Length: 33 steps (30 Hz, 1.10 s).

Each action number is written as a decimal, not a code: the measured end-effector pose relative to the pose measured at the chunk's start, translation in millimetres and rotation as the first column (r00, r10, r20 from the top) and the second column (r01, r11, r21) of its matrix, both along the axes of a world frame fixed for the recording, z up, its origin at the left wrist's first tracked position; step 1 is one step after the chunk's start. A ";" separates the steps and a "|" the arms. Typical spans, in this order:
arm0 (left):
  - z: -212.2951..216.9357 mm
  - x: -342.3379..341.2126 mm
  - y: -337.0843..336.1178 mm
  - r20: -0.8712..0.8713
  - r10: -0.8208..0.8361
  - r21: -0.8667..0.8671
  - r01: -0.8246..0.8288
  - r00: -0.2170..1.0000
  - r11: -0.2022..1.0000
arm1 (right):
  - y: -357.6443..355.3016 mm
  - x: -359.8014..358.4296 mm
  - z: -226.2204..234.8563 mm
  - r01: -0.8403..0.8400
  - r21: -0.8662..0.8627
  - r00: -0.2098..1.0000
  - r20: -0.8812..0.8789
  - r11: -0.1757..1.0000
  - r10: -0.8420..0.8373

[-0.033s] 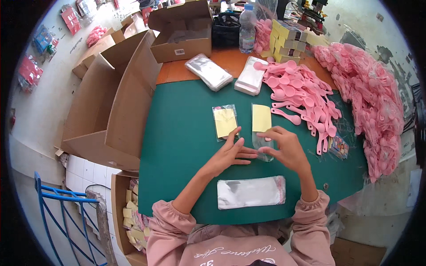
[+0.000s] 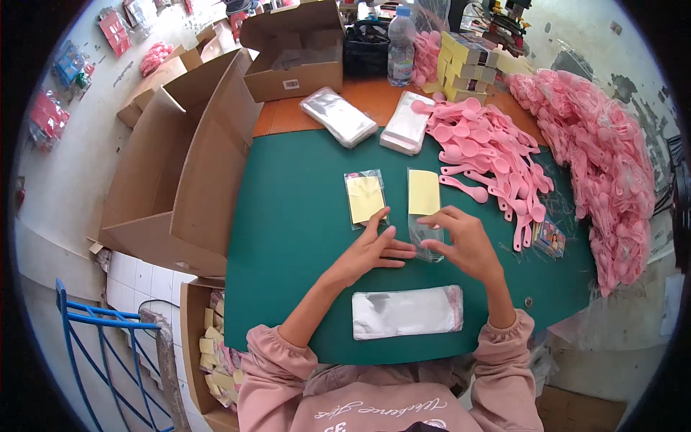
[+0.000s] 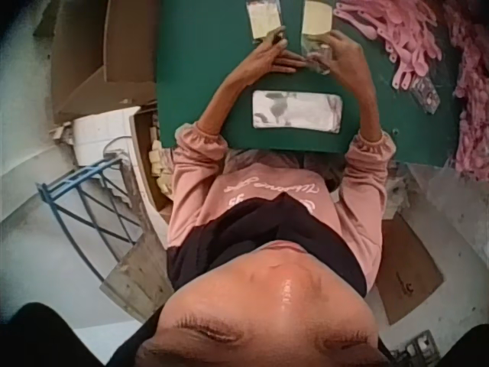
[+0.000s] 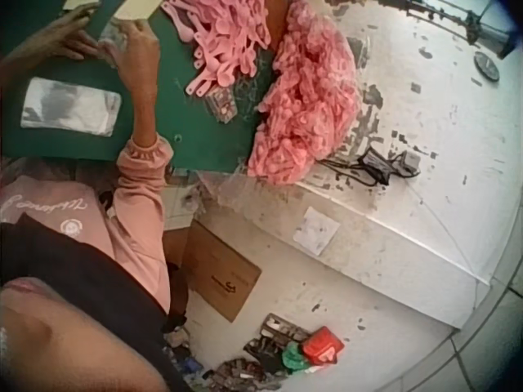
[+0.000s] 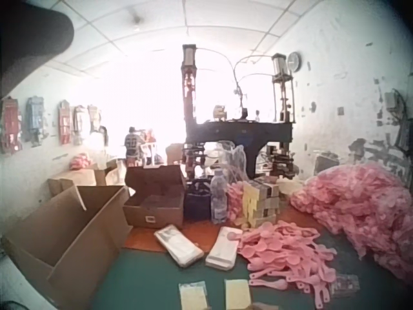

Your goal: The person repeatedly picks up pink plastic spoons and places each one into a small clear plastic bag with a yellow label, then seals the bag and sets it aside. The process is repeated continuously throughout the clip.

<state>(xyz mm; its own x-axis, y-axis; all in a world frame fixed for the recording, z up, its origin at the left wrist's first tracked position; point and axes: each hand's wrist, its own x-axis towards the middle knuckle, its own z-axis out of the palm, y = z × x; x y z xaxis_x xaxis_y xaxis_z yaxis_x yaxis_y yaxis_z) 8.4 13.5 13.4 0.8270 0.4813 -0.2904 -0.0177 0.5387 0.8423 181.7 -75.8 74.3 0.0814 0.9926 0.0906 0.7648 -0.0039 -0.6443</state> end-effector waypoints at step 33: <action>-11.8 7.1 -2.8 -0.166 0.135 0.252 -0.091 0.977 0.963 | -48.1 116.5 13.8 -0.355 -0.016 0.872 -0.367 0.935 0.325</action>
